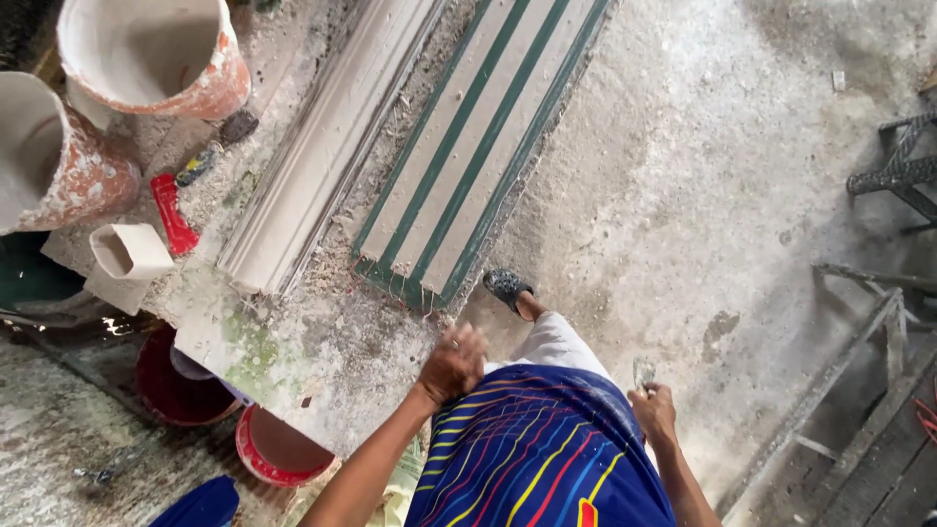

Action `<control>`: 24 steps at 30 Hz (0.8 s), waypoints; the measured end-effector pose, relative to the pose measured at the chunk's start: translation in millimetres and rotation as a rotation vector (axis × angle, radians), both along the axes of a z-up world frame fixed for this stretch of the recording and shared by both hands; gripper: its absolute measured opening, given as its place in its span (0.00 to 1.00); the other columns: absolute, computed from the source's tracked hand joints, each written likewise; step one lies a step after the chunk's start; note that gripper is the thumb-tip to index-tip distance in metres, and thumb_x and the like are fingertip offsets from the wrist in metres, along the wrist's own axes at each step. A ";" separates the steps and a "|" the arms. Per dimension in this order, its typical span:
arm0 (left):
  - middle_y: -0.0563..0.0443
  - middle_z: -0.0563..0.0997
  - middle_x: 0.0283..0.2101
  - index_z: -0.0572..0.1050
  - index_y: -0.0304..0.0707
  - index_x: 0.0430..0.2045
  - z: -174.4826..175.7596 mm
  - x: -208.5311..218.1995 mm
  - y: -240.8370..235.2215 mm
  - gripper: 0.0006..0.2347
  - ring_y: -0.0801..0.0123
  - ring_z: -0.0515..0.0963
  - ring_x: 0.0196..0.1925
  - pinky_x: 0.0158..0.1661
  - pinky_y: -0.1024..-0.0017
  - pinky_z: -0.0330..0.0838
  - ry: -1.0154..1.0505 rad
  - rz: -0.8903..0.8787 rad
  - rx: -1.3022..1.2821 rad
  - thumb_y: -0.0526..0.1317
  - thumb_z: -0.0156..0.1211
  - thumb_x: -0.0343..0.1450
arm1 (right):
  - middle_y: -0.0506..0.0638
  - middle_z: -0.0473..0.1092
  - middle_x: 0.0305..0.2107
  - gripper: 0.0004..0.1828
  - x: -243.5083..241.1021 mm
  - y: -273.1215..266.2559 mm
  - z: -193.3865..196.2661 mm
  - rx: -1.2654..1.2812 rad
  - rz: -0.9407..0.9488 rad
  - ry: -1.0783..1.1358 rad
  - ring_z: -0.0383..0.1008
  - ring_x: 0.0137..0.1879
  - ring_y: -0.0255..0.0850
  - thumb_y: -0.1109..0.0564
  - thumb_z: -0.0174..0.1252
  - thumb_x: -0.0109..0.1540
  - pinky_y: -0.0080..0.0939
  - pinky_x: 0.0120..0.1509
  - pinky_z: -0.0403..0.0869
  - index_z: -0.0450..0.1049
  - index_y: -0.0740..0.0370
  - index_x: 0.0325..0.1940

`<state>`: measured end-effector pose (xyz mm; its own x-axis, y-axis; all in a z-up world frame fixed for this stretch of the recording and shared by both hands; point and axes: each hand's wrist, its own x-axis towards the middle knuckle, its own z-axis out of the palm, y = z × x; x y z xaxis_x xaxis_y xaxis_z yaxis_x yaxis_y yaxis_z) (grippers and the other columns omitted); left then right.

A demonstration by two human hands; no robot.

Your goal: Scraping excess material from the edges of a long decorative mold using a hand tool.

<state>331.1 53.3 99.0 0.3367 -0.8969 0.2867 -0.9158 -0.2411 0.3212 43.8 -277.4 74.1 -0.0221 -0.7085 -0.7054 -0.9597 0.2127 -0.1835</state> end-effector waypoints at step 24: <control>0.60 0.87 0.42 0.80 0.61 0.47 -23.4 71.2 52.6 0.10 0.65 0.85 0.45 0.51 0.64 0.74 0.366 0.604 0.269 0.46 0.55 0.75 | 0.70 0.71 0.43 0.21 216.8 120.6 -100.8 -0.641 1.835 -1.096 0.75 0.49 0.63 0.56 0.38 0.70 0.51 0.57 0.73 0.67 0.68 0.63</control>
<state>402.3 105.8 75.6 0.8233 -0.5498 -0.1412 -0.4457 -0.7802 0.4389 260.6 -156.8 -26.7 0.8519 0.4391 0.2855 0.5125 -0.8113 -0.2812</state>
